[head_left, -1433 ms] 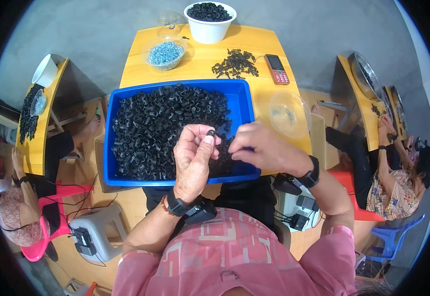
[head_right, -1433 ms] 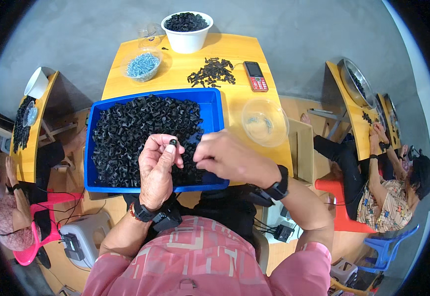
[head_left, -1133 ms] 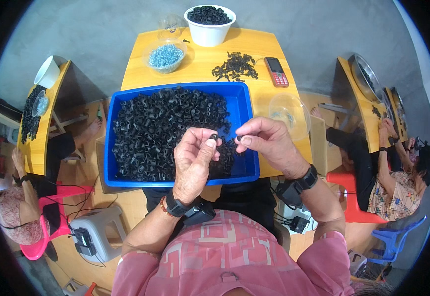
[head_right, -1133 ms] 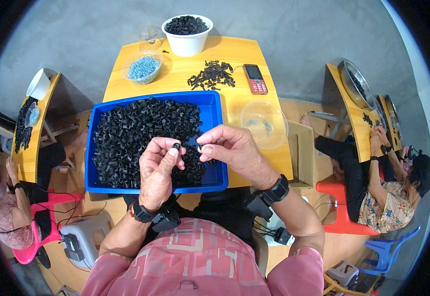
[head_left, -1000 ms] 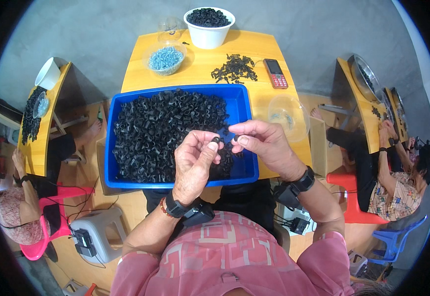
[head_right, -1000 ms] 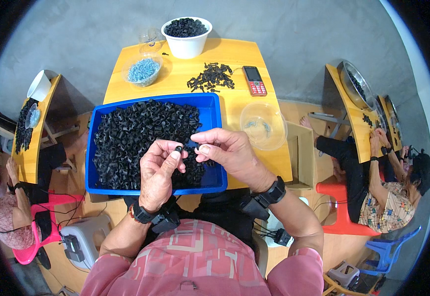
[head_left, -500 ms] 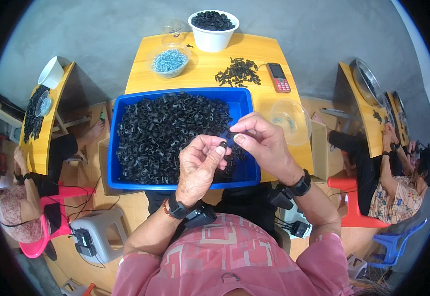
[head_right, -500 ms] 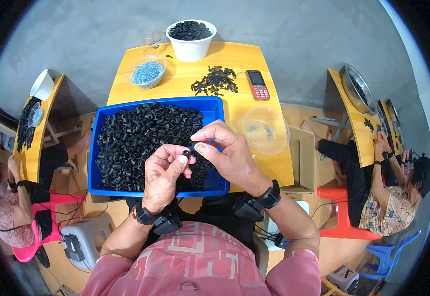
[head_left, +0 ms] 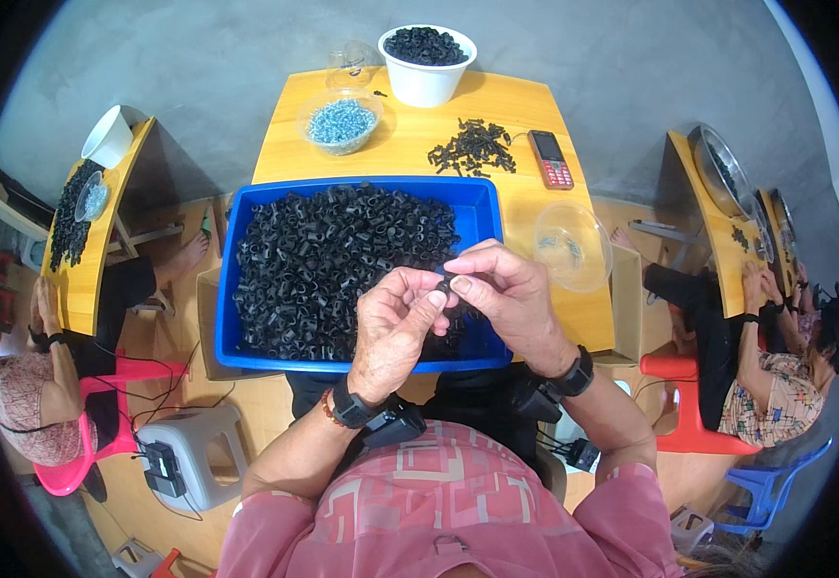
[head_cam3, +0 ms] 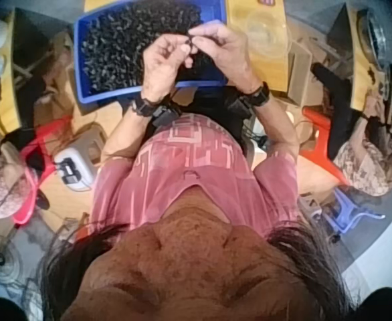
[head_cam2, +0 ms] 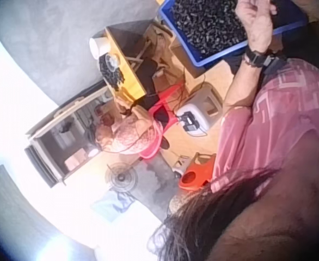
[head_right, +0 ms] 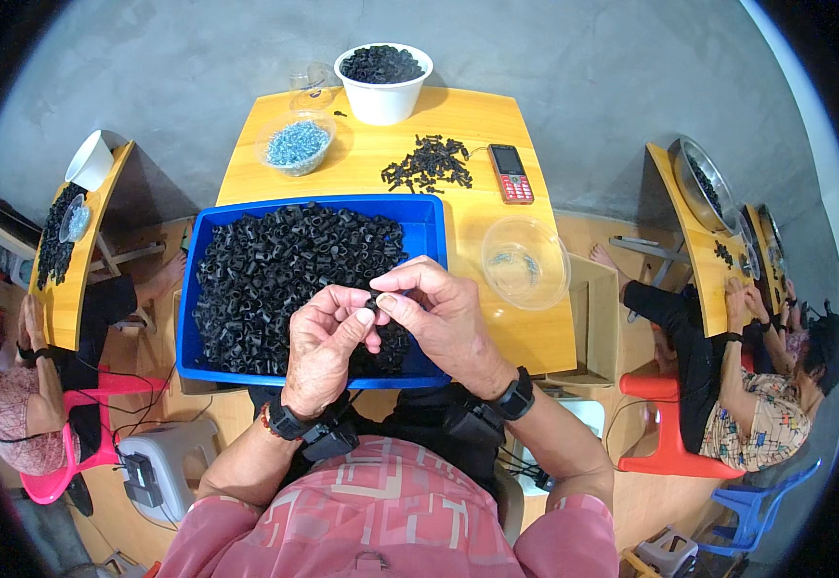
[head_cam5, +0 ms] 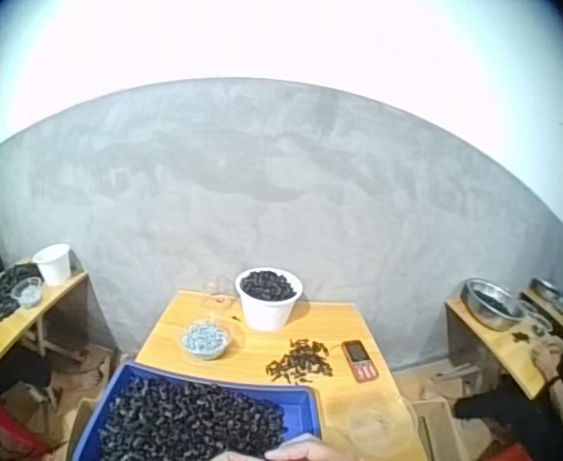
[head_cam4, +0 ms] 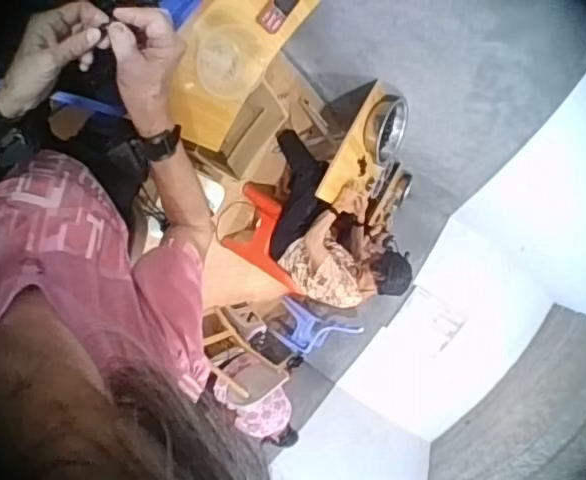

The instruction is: Manually sorting and inspecting small black plastic or rubber components.

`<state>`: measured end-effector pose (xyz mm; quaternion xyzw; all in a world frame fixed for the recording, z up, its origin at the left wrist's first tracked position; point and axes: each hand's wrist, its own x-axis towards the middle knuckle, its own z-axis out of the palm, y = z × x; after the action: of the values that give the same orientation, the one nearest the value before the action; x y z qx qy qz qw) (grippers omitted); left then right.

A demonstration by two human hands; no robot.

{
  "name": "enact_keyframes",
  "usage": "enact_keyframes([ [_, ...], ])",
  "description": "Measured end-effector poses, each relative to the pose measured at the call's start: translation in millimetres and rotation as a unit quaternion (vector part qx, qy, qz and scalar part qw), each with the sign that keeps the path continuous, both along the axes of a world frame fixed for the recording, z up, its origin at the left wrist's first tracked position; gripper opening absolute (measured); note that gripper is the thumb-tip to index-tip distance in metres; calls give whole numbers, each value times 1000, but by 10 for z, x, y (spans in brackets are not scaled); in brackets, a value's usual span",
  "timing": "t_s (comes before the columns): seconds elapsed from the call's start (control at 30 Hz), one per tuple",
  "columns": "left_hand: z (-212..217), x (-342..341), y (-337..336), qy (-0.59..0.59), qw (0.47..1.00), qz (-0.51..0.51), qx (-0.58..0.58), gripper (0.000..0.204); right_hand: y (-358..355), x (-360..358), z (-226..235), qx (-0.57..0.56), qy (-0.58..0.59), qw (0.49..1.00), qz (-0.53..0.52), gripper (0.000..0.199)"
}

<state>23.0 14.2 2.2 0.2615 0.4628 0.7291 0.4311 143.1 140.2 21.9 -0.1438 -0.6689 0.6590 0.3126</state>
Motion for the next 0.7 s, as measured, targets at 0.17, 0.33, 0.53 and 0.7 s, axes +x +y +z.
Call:
enact_keyframes([
  [0.17,-6,-6,-2,-9,1000,-2,2,15,-4,-23,-56,-60,-5,998,14,13],
  [0.33,-16,-2,-5,-16,1000,0,13,15,-35,-21,-112,-78,15,997,11,13],
  [0.53,-42,-11,-3,-42,998,-2,37,14,-2,-1,-86,-59,25,998,25,16],
  [0.7,-50,-13,-3,-58,998,-9,34,15,-1,15,-132,-52,29,998,23,16],
])
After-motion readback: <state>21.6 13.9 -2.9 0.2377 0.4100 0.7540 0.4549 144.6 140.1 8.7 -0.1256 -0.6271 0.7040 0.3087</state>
